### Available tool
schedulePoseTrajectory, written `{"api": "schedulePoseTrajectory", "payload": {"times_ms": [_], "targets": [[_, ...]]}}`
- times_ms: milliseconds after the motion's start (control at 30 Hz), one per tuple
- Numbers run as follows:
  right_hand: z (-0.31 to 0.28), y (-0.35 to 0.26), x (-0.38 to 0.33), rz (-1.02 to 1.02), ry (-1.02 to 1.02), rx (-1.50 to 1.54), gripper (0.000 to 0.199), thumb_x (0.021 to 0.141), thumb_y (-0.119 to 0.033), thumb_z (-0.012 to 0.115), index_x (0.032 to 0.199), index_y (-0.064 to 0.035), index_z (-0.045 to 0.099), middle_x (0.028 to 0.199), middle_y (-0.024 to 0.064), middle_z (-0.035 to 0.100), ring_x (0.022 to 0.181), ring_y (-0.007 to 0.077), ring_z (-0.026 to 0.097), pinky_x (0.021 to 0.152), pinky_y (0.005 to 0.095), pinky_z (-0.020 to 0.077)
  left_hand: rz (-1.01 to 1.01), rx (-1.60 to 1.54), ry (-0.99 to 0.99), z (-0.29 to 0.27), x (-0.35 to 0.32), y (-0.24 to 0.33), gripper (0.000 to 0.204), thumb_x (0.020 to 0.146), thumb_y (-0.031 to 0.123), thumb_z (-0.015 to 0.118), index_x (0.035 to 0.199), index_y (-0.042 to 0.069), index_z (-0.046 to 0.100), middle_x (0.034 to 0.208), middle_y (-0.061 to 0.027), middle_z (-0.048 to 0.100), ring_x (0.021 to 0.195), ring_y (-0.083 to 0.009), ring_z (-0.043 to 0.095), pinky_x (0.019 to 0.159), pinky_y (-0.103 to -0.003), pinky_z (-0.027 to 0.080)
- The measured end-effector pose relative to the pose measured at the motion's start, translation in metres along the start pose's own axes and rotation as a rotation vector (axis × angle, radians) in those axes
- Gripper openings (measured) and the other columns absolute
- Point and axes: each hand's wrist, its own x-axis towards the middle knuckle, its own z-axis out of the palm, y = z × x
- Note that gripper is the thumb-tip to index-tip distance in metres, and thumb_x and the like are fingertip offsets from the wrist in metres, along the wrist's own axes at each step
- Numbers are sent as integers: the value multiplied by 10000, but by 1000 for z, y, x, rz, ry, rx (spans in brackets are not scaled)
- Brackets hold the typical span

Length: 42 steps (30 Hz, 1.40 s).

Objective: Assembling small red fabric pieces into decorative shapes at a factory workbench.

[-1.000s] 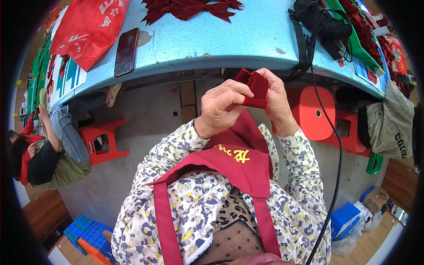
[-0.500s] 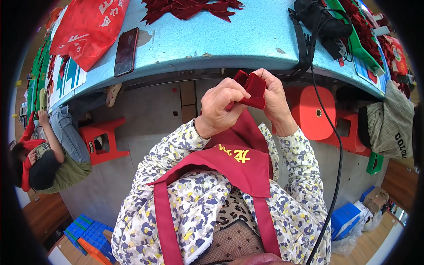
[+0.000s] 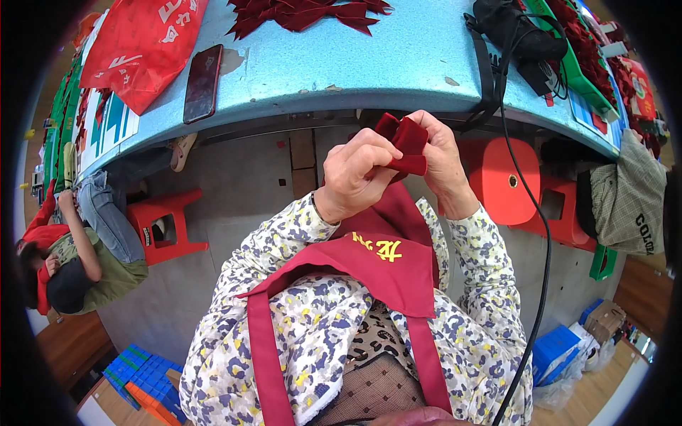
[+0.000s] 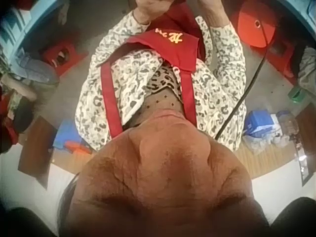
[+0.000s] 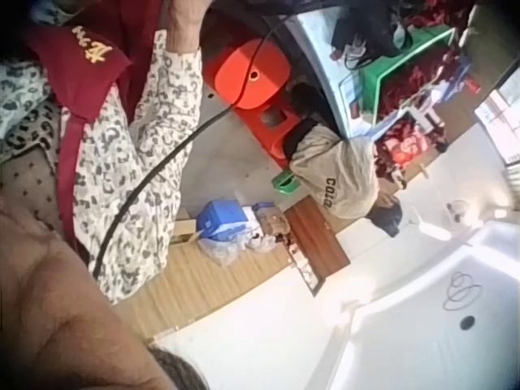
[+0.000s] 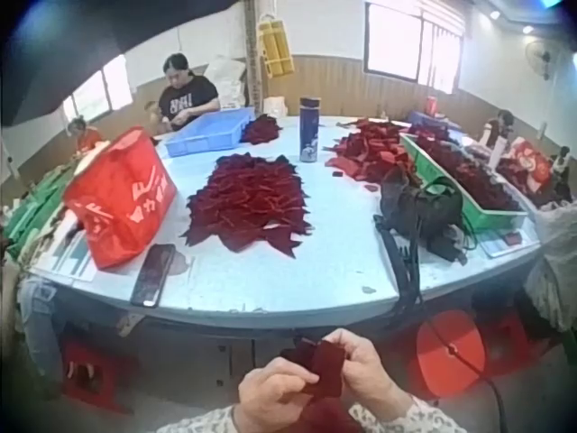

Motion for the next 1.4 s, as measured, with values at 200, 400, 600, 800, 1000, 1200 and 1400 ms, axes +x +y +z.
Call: {"api": "schedulePoseTrajectory", "payload": {"times_ms": [200,400,600,800,1000,1200,1400], "targets": [[0,0,1,-5,-5,1,126,878,-87,592,966,-6,554,869,24,621,763,49,577,673,188,477,-11,16,27,2,2,0,337,579,-78,718,813,67,523,778,-64,617,611,-199,605,483,-264,469],[-1,-2,1,-4,-5,-11,128,874,-86,596,965,-8,554,870,22,620,763,46,575,675,189,475,-50,22,35,3,2,1,344,586,-83,726,821,60,519,776,-82,613,618,-199,610,496,-272,478],[-4,0,2,-4,-18,-3,124,867,-72,597,966,-11,556,872,20,622,762,44,574,666,187,469,-183,-188,133,16,-6,2,362,588,-90,725,863,45,533,771,-90,608,628,-205,616,504,-280,487],[-5,1,1,-1,-25,0,120,864,-63,595,968,-15,557,871,17,623,760,44,573,664,188,468,-154,-39,76,7,2,6,345,579,-108,685,870,50,589,771,-79,599,606,-200,614,503,-284,489],[-3,3,-1,-14,-17,-8,119,863,-61,593,968,-16,559,870,15,619,762,42,567,668,185,465,-58,63,-36,2,-2,2,331,545,-113,656,822,61,610,779,-57,601,590,-200,608,500,-274,483],[-6,7,-3,-13,-30,21,112,869,-68,585,967,-20,559,874,11,615,779,41,563,676,183,465,-35,20,-68,2,-4,1,323,542,-123,677,798,44,572,825,-81,655,679,-210,641,570,-268,506],[-10,9,-4,-18,-42,-19,113,872,-76,582,968,-23,557,877,7,615,782,38,562,683,184,466,-83,-5,-109,3,-7,3,331,548,-131,687,787,45,542,844,-100,682,743,-218,664,624,-273,527]]}}
